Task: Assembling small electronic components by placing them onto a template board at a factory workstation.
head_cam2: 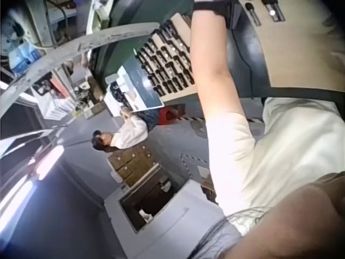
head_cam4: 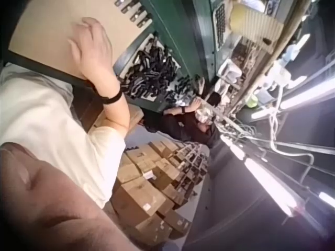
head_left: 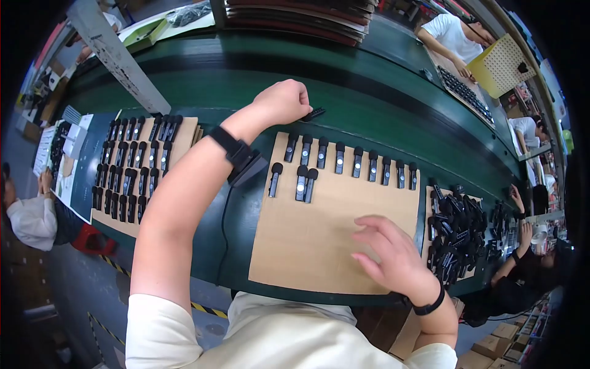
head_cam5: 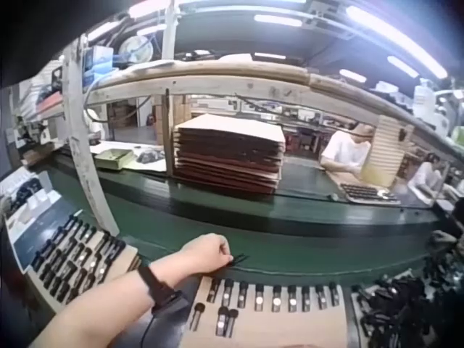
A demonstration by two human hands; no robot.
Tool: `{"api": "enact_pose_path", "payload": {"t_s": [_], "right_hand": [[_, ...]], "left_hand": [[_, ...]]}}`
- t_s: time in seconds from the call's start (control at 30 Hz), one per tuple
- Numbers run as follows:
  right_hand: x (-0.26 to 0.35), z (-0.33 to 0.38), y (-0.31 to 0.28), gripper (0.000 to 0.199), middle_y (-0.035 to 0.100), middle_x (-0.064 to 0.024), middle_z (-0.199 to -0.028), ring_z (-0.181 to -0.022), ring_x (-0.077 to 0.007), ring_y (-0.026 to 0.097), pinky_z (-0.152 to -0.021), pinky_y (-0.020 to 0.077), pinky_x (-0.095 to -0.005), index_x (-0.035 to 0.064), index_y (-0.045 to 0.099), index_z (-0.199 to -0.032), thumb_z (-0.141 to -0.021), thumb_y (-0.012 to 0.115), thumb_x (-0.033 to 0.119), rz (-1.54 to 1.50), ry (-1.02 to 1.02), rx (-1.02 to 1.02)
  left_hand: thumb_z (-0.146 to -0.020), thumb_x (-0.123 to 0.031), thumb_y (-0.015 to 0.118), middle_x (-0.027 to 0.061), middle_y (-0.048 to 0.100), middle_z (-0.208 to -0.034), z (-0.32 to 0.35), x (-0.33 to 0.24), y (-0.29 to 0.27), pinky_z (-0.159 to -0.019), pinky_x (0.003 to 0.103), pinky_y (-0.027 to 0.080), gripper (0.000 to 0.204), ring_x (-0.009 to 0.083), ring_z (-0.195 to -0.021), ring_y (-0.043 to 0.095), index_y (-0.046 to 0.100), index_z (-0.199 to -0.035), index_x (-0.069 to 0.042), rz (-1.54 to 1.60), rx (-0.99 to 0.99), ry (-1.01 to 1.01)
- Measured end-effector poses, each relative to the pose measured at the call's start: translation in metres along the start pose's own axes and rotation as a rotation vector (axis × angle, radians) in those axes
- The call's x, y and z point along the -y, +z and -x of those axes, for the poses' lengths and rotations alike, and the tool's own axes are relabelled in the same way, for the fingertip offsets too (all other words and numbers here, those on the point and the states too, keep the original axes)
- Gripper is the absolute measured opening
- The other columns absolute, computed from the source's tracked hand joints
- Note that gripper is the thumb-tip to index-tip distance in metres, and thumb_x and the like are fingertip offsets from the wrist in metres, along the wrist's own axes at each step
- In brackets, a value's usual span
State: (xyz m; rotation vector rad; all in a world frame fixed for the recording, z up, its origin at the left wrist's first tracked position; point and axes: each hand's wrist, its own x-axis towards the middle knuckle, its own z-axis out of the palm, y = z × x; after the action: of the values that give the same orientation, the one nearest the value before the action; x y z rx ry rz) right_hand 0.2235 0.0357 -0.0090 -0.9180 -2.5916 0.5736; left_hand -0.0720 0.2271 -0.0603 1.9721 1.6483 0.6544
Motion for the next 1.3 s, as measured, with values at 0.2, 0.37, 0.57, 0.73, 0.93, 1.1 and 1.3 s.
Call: {"api": "enact_pose_path", "payload": {"t_s": [0.2, 0.37, 0.57, 0.73, 0.93, 1.1, 1.3], "right_hand": [[0.004, 0.043, -0.005, 0.031, 0.06, -0.0177, -0.117, -0.099, -0.0302, 0.065, -0.08, 0.0536, -0.0376, 0.0023, 0.062, -0.101, -0.073, 0.076, 0.002, -0.215, 0.107, -0.056], [0.004, 0.06, -0.005, 0.03, 0.062, -0.0181, -0.112, -0.099, -0.0323, 0.064, -0.08, 0.0534, -0.0376, 0.0019, 0.062, -0.1, -0.073, 0.076, 0.003, -0.266, 0.142, -0.158], [0.002, 0.069, -0.001, 0.026, 0.062, -0.0188, -0.109, -0.097, -0.0318, 0.064, -0.081, 0.0527, -0.0373, 0.0007, 0.062, -0.098, -0.075, 0.074, 0.001, -0.355, 0.11, -0.25], [0.002, 0.068, 0.002, 0.025, 0.062, -0.018, -0.11, -0.096, -0.0282, 0.063, -0.08, 0.0518, -0.0351, -0.0001, 0.062, -0.1, -0.076, 0.072, 0.0, -0.452, 0.063, -0.339], [0.006, 0.044, 0.011, 0.029, 0.063, -0.0168, -0.109, -0.092, -0.0228, 0.062, -0.077, 0.0509, -0.0329, -0.0005, 0.061, -0.106, -0.078, 0.071, -0.001, -0.523, 0.137, -0.513], [0.013, 0.04, 0.026, 0.032, 0.065, -0.0147, -0.101, -0.085, -0.0204, 0.062, -0.074, 0.0505, -0.0308, -0.0008, 0.061, -0.108, -0.078, 0.073, -0.002, -0.657, 0.145, -0.443], [0.014, 0.045, 0.036, 0.031, 0.066, -0.0132, -0.093, -0.081, -0.0206, 0.063, -0.071, 0.0506, -0.0296, -0.0009, 0.063, -0.105, -0.077, 0.076, -0.001, -0.654, 0.114, -0.352]], "left_hand": [[-0.077, -0.025, 0.075, 0.0182, 0.071, -0.094, -0.044, 0.013, 0.016, -0.082, 0.039, 0.054, 0.026, 0.0339, -0.089, 0.067, 0.072, -0.088, -0.001, -0.286, 0.213, -0.104], [-0.076, -0.019, 0.077, 0.0153, 0.07, -0.087, -0.052, 0.025, 0.022, -0.077, 0.037, 0.053, 0.021, 0.029, -0.082, 0.067, 0.07, -0.086, -0.002, -0.352, 0.335, -0.149], [-0.076, -0.016, 0.072, 0.0152, 0.07, -0.089, -0.038, 0.025, 0.008, -0.076, 0.036, 0.053, 0.023, 0.0281, -0.081, 0.066, 0.07, -0.09, 0.002, -0.225, 0.118, -0.093], [-0.081, -0.006, 0.067, 0.0032, 0.063, -0.08, 0.03, -0.036, 0.001, -0.071, 0.026, 0.051, 0.018, 0.0112, -0.073, 0.059, 0.063, -0.097, 0.001, 0.263, -0.003, 0.07], [-0.079, -0.002, 0.068, 0.0094, 0.064, -0.092, 0.167, -0.103, 0.016, -0.078, 0.03, 0.051, 0.022, 0.0171, -0.084, 0.062, 0.062, -0.1, 0.0, 0.499, -0.074, 0.39], [-0.078, 0.002, 0.068, 0.0133, 0.064, -0.098, 0.229, -0.11, 0.038, -0.085, 0.035, 0.049, 0.025, 0.0226, -0.094, 0.061, 0.06, -0.102, 0.004, 0.634, 0.003, 0.357], [-0.077, -0.001, 0.074, 0.0149, 0.066, -0.097, 0.248, -0.109, 0.05, -0.08, 0.034, 0.05, 0.033, 0.024, -0.087, 0.064, 0.061, -0.107, 0.004, 0.584, -0.044, 0.331]]}}
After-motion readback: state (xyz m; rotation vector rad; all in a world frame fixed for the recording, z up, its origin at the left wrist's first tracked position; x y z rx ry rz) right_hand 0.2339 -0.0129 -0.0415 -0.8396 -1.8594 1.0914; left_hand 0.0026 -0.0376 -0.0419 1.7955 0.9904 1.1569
